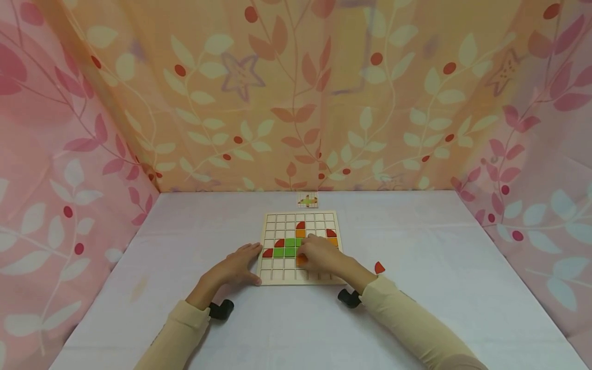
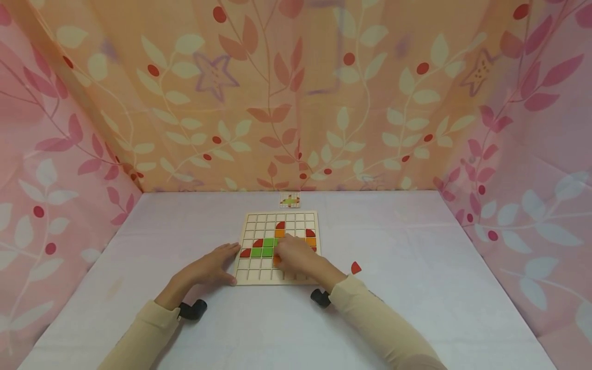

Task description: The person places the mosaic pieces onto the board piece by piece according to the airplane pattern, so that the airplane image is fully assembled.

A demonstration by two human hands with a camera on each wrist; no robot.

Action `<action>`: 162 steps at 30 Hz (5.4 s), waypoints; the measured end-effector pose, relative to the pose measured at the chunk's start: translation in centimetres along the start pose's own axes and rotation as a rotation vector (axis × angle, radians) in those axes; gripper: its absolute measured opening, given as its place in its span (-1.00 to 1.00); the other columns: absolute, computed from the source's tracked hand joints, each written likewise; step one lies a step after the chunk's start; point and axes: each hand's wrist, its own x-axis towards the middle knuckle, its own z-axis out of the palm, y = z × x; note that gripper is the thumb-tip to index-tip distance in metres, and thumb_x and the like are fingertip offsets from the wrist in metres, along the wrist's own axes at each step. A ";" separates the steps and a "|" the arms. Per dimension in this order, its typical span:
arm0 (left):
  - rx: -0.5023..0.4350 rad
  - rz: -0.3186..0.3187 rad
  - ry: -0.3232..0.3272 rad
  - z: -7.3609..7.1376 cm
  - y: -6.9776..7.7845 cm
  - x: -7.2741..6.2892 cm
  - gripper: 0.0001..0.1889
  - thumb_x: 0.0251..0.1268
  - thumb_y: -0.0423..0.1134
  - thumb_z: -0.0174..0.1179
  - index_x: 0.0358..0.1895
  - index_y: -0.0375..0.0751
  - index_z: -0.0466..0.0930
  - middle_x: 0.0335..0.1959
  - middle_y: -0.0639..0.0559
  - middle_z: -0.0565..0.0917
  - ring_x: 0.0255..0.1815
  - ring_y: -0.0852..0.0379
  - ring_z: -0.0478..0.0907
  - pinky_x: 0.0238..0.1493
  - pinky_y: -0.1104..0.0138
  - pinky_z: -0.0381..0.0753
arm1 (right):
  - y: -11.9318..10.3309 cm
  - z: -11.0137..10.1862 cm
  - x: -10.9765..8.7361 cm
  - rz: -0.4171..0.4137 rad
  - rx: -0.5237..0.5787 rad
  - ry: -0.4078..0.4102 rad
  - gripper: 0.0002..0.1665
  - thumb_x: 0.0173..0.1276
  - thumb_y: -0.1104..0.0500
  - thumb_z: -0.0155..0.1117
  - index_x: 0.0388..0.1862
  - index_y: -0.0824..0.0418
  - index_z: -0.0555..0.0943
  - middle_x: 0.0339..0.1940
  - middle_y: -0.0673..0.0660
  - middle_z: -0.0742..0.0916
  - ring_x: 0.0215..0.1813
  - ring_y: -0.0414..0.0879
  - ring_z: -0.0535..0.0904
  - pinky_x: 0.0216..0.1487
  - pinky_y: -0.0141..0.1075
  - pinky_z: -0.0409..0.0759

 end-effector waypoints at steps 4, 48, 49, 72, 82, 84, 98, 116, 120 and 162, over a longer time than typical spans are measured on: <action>-0.002 0.000 -0.001 0.0 0.1 -0.1 0.00 -0.05 -0.13 0.51 0.50 -0.25 0.16 0.55 -0.13 0.18 0.59 -0.20 -0.01 0.46 -0.23 0.07 | -0.3 0.0 0.1 0.012 -0.003 -0.017 -0.82 0.19 0.09 0.44 -0.22 0.08 0.76 -0.34 -0.05 0.64 -0.25 -0.18 0.43 -0.22 -0.39 0.50; 0.005 0.000 -0.002 -0.1 0.0 0.0 0.01 -0.05 -0.12 0.51 0.50 -0.23 0.16 0.56 -0.14 0.17 0.59 -0.21 -0.02 0.47 -0.23 0.06 | 2.2 -0.6 -2.9 0.110 0.086 0.027 -0.91 0.21 0.16 0.37 -0.31 0.11 0.75 -0.38 -0.06 0.60 -0.26 -0.18 0.39 -0.28 -0.34 0.43; 0.005 0.005 -0.003 -0.1 -0.1 0.0 0.01 -0.05 -0.12 0.51 0.50 -0.24 0.16 0.55 -0.15 0.17 0.59 -0.22 -0.02 0.47 -0.24 0.07 | 2.5 -0.6 -3.2 0.122 0.098 0.029 -0.90 0.21 0.16 0.37 -0.30 0.12 0.75 -0.36 -0.05 0.61 -0.24 -0.18 0.40 -0.26 -0.33 0.44; 0.005 0.025 -0.007 0.0 -0.5 0.0 0.02 -0.04 -0.10 0.49 0.50 -0.26 0.13 0.56 -0.15 0.15 0.59 -0.23 -0.03 0.47 -0.24 0.05 | 8.4 -0.6 -11.5 0.318 0.081 0.074 -0.82 0.08 0.24 0.42 -0.29 0.23 0.74 -0.48 -0.06 0.54 -0.32 -0.18 0.35 -0.34 -0.37 0.35; -0.003 0.038 -0.004 -0.2 -0.2 -0.2 0.01 -0.04 -0.12 0.49 0.50 -0.28 0.13 0.56 -0.16 0.15 0.59 -0.24 -0.02 0.46 -0.23 0.07 | 9.8 -0.8 -13.0 0.367 0.040 0.085 -0.80 0.06 0.24 0.43 -0.28 0.22 0.74 -0.39 0.01 0.61 -0.29 -0.12 0.44 -0.28 -0.29 0.50; -0.005 0.035 -0.003 -0.3 -0.2 -0.2 0.01 -0.05 -0.12 0.49 0.50 -0.28 0.13 0.56 -0.16 0.15 0.58 -0.24 -0.02 0.46 -0.24 0.07 | 10.0 -0.9 -13.2 0.372 0.032 0.081 -0.82 0.07 0.23 0.44 -0.30 0.20 0.73 -0.39 0.02 0.61 -0.28 -0.11 0.45 -0.26 -0.26 0.52; 0.004 0.022 -0.010 0.0 -0.5 0.1 0.01 -0.04 -0.11 0.49 0.50 -0.26 0.13 0.56 -0.15 0.15 0.59 -0.23 -0.03 0.47 -0.23 0.06 | 11.8 -1.3 -14.4 0.414 0.055 0.093 -0.79 0.07 0.31 0.38 -0.25 0.24 0.72 -0.37 0.08 0.66 -0.23 0.00 0.55 -0.13 -0.04 0.60; 0.001 0.023 0.000 0.1 -0.6 0.0 0.01 -0.05 -0.11 0.50 0.50 -0.26 0.14 0.56 -0.16 0.16 0.59 -0.23 -0.02 0.46 -0.24 0.06 | 12.7 -1.6 -14.6 0.358 0.037 0.095 -0.76 -0.02 0.36 0.36 -0.30 0.32 0.75 -0.37 0.12 0.71 -0.27 0.01 0.55 -0.18 -0.11 0.58; -0.012 0.013 0.001 0.2 -0.5 0.0 0.02 -0.06 -0.11 0.50 0.50 -0.25 0.14 0.56 -0.14 0.16 0.59 -0.21 -0.03 0.46 -0.25 0.04 | 12.6 -1.4 -14.5 0.360 0.044 0.087 -0.78 0.00 0.36 0.34 -0.30 0.31 0.75 -0.33 0.12 0.73 -0.24 0.02 0.55 -0.15 -0.10 0.58; -0.001 0.024 -0.008 -0.1 -0.4 0.0 0.01 -0.05 -0.11 0.50 0.50 -0.27 0.14 0.56 -0.16 0.16 0.59 -0.23 -0.03 0.46 -0.25 0.05 | 12.7 -1.5 -14.8 0.393 0.101 0.100 -0.76 -0.01 0.40 0.31 -0.29 0.34 0.73 -0.36 0.10 0.72 -0.27 -0.04 0.52 -0.17 -0.13 0.56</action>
